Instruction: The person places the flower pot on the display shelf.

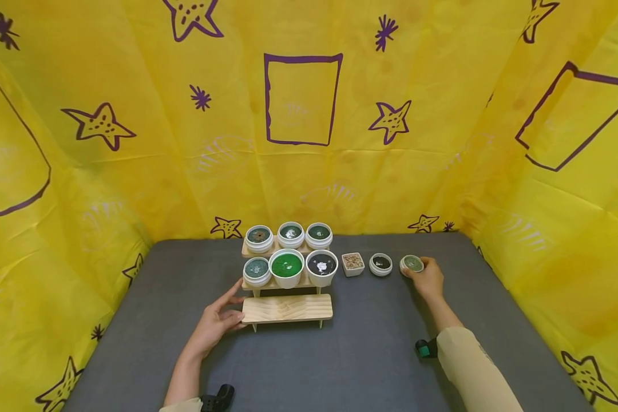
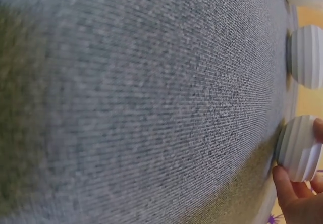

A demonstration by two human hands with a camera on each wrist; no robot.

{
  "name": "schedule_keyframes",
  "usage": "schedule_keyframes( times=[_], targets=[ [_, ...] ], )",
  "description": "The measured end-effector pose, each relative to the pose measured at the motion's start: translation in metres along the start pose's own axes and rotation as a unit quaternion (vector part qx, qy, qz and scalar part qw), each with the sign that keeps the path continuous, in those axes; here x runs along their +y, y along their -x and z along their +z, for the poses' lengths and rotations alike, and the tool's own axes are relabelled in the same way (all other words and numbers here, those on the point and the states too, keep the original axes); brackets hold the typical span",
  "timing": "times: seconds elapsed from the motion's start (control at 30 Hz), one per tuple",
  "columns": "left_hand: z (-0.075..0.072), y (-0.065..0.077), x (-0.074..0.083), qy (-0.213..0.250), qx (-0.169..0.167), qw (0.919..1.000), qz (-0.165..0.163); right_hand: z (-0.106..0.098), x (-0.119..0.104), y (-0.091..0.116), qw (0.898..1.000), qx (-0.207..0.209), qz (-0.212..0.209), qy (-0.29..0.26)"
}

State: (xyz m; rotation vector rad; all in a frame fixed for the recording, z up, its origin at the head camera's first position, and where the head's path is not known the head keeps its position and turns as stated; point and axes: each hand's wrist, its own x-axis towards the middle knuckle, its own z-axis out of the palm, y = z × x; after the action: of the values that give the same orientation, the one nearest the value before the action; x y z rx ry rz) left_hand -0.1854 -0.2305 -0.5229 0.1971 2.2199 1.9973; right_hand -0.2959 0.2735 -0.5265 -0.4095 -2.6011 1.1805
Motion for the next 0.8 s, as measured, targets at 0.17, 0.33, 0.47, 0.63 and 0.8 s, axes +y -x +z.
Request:
schedule_keyframes(
  times=[0.17,0.33,0.47,0.63,0.8],
  targets=[
    [0.001,0.0,0.0,-0.001,0.0,1.0,-0.004,-0.004,0.002,0.004,1.0,0.014,-0.001,-0.008],
    [0.001,0.0,0.0,-0.001,0.001,1.0,-0.004,-0.006,0.001,0.008,0.999,0.025,-0.007,-0.022],
    [0.0,0.0,0.0,-0.001,0.001,1.0,-0.007,-0.008,-0.004,0.012,0.999,0.033,-0.019,-0.028],
    [0.0,0.0,0.0,-0.001,0.002,1.0,-0.008,-0.012,-0.015,0.018,0.998,0.033,-0.026,-0.036],
    [0.0,-0.001,-0.001,0.0,0.0,1.0,-0.002,-0.018,-0.028,0.028,0.999,0.009,-0.026,-0.041]
  ],
)
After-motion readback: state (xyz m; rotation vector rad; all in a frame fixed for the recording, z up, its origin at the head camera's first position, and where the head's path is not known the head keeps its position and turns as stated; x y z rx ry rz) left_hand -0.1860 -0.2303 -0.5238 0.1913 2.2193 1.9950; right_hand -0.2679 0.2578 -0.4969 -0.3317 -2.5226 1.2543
